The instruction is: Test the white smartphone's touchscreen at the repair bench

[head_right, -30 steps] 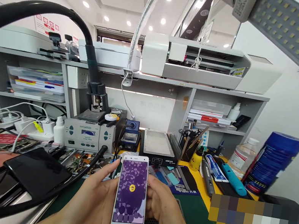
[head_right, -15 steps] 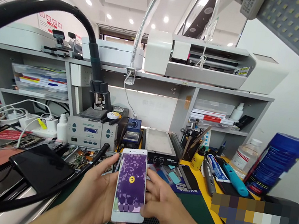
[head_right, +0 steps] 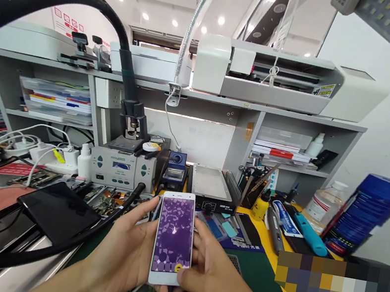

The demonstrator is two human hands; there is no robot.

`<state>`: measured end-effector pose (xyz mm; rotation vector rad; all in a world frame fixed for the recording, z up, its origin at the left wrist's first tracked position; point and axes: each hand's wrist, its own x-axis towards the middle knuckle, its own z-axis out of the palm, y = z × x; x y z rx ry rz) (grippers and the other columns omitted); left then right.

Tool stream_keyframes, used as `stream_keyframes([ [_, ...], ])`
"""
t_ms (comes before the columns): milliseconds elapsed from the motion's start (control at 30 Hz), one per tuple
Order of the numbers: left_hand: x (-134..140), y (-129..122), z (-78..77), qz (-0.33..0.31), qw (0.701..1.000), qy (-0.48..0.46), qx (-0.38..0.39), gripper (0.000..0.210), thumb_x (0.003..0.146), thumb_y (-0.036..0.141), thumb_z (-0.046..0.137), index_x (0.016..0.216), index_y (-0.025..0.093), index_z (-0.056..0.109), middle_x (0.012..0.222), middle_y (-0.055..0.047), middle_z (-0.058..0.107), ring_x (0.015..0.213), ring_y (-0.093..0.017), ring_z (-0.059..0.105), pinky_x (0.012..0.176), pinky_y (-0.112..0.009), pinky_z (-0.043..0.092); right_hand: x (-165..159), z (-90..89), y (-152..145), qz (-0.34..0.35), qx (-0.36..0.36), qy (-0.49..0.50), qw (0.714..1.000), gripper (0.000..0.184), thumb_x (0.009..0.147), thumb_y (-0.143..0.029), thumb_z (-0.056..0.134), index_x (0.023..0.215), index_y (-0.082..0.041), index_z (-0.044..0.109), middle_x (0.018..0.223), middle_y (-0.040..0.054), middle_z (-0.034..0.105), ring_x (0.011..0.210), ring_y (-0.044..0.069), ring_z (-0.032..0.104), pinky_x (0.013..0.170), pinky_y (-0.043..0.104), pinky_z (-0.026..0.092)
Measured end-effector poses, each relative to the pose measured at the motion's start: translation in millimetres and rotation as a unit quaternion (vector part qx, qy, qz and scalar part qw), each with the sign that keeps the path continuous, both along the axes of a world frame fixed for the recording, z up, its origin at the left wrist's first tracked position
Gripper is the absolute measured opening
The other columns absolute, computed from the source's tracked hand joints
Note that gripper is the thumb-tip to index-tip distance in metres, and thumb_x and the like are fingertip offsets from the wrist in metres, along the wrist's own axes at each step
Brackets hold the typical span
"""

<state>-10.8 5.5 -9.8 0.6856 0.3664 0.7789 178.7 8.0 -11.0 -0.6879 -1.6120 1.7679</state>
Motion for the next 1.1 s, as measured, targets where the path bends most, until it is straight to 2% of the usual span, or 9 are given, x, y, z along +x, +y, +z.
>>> stream_keyframes([
  [233, -0.6, -1.1, 0.9, 0.003, 1.000, -0.007, 0.003, 0.073, 0.090, 0.073, 0.035, 0.129, 0.015, 0.057, 0.100, -0.018, 0.070, 0.067, -0.025, 0.069, 0.055, -0.034, 0.054, 1.4, 8.6, -0.1, -0.007, -0.011, -0.021, 1.000, 0.081, 0.078, -0.024, 0.077, 0.147, -0.032, 0.035, 0.125, 0.0079, 0.064, 0.101, 0.023, 0.064, 0.076, 0.033, 0.050],
  [400, -0.6, 0.2, 1.1, 0.003, 1.000, 0.000, 0.007, 0.075, 0.090, 0.074, 0.034, 0.122, 0.011, 0.061, 0.095, -0.020, 0.071, 0.064, -0.025, 0.069, 0.055, -0.034, 0.053, 2.2, 9.3, -0.6, -0.001, -0.027, -0.013, 1.000, 0.082, 0.076, -0.022, 0.079, 0.146, -0.032, 0.038, 0.122, 0.0074, 0.065, 0.095, 0.022, 0.065, 0.072, 0.032, 0.049],
  [567, -1.1, -0.6, 2.2, 0.004, 1.000, 0.000, 0.006, 0.074, 0.090, 0.073, 0.037, 0.125, 0.013, 0.061, 0.100, -0.020, 0.070, 0.068, -0.025, 0.069, 0.056, -0.034, 0.053, 4.4, 7.9, 2.5, -0.015, -0.053, 0.001, 0.998, 0.075, 0.077, -0.012, 0.067, 0.145, -0.031, 0.043, 0.116, 0.0046, 0.069, 0.089, 0.019, 0.066, 0.069, 0.029, 0.047],
  [800, -1.2, -1.0, 2.5, 0.011, 1.000, -0.011, -0.001, 0.070, 0.092, 0.070, 0.039, 0.129, 0.015, 0.060, 0.109, -0.019, 0.069, 0.074, -0.024, 0.068, 0.056, -0.034, 0.055, 3.4, 5.3, 5.3, -0.042, -0.029, -0.022, 0.998, 0.054, 0.088, -0.019, 0.062, 0.140, -0.031, 0.051, 0.104, 0.0014, 0.073, 0.077, 0.013, 0.063, 0.066, 0.025, 0.042],
  [967, -1.6, -1.8, 0.6, 0.013, 1.000, -0.003, -0.002, 0.070, 0.091, 0.071, 0.040, 0.131, 0.016, 0.059, 0.109, -0.019, 0.068, 0.074, -0.025, 0.068, 0.054, -0.034, 0.055, 3.2, 3.9, 4.6, -0.044, -0.020, -0.031, 0.998, 0.049, 0.089, -0.023, 0.063, 0.137, -0.029, 0.054, 0.102, 0.0018, 0.073, 0.077, 0.014, 0.062, 0.066, 0.026, 0.041],
  [1100, -0.9, -2.1, 0.4, 0.016, 1.000, 0.006, 0.004, 0.072, 0.091, 0.070, 0.039, 0.132, 0.015, 0.058, 0.105, -0.019, 0.068, 0.075, -0.025, 0.067, 0.054, -0.034, 0.055, 3.0, 2.7, 4.1, -0.044, -0.015, -0.033, 0.998, 0.052, 0.089, -0.022, 0.062, 0.139, -0.029, 0.050, 0.104, 0.0030, 0.073, 0.079, 0.016, 0.063, 0.068, 0.028, 0.041],
])
